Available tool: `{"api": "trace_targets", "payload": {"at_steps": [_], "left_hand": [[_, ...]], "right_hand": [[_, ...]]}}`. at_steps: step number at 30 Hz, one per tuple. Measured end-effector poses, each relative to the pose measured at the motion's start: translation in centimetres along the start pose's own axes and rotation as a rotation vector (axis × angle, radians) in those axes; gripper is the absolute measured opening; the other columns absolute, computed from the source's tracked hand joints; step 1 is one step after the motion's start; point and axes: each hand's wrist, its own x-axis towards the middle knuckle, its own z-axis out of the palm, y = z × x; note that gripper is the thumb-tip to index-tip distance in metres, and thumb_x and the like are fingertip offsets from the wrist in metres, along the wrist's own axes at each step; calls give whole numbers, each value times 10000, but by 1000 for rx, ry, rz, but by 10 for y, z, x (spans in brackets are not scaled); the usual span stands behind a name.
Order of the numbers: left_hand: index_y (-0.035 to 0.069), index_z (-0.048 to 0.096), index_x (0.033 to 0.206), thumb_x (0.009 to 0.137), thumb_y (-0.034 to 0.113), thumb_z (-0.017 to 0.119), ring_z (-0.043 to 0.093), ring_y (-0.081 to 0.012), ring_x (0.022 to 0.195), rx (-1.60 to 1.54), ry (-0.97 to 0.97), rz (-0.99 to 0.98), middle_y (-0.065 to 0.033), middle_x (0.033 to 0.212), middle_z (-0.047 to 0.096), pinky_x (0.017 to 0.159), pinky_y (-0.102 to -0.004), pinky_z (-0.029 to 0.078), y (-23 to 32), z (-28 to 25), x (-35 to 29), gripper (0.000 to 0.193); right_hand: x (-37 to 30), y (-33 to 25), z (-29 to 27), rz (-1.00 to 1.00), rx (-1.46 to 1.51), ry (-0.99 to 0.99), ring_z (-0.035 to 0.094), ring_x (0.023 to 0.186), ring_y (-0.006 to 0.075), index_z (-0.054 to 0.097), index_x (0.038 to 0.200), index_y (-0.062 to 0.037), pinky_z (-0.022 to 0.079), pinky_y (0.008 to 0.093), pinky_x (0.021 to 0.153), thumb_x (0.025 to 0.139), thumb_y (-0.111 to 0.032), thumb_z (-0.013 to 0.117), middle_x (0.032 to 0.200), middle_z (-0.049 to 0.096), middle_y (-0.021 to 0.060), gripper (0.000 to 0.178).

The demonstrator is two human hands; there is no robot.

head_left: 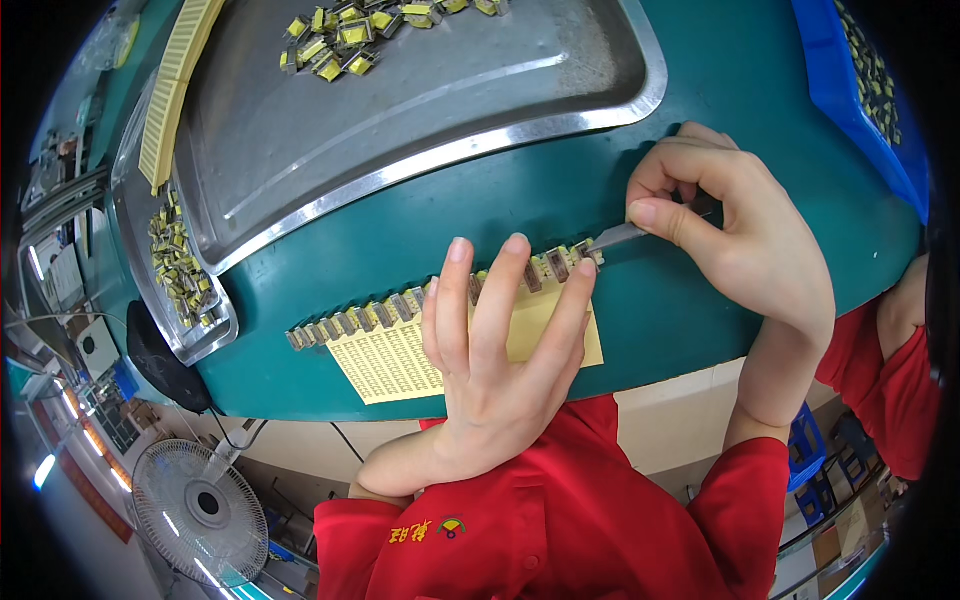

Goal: Placing small electronic components into a plastic jig for assembly.

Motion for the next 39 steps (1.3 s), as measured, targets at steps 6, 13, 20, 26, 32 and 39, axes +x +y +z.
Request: {"api": "trace_targets", "payload": {"at_steps": [6, 13, 20, 26, 32, 39], "left_hand": [[181, 677, 1201, 711, 66, 777, 329, -453, 1319, -5, -1, 4, -176, 1377, 388, 1050, -487, 348, 2, 0, 0, 513], [175, 675, 1202, 706, 60, 776, 336, -452, 1319, 6, 28, 17, -174, 1376, 392, 1041, -480, 359, 2, 3, 0, 519], [140, 684, 1149, 697, 76, 773, 364, -445, 1305, -116, 75, 20, -174, 1361, 421, 1020, -470, 383, 0, 0, -7, 465], [122, 700, 1017, 702, 92, 734, 545, -347, 1179, -217, 170, 78, -107, 1202, 611, 952, -434, 440, 2, 5, -34, 319], [99, 699, 978, 691, 82, 715, 621, -304, 1115, -237, 130, 182, -94, 1124, 660, 939, -426, 478, -12, 9, -58, 287], [91, 697, 975, 689, 73, 697, 640, -309, 1073, -241, 199, 154, -81, 1068, 681, 875, -413, 493, -23, 2, -63, 287]], "right_hand": [[-1, 2, 2, -16, 1, 32, 446, 729, 147, 629, 829, 5, 380, 283, 669, 854, -131, 667, 748, 518, 35, 143], [0, 0, 4, 17, 30, 82, 453, 705, 144, 633, 856, 13, 392, 275, 669, 855, -123, 665, 775, 532, 52, 140], [-2, -1, 0, -18, -3, 39, 459, 709, 148, 629, 861, 11, 389, 277, 672, 856, -119, 660, 775, 522, 48, 134], [-1, -3, -2, 1, 16, 12, 453, 747, 135, 609, 841, 10, 376, 273, 694, 856, -119, 656, 788, 519, 34, 138], [4, -4, -1, 35, 68, 22, 413, 748, 110, 571, 828, 12, 342, 249, 704, 880, -126, 638, 783, 478, 14, 163], [3, -5, -6, 45, 88, -5, 411, 758, 75, 566, 846, 6, 334, 219, 693, 906, -154, 626, 796, 490, -13, 181]]}}
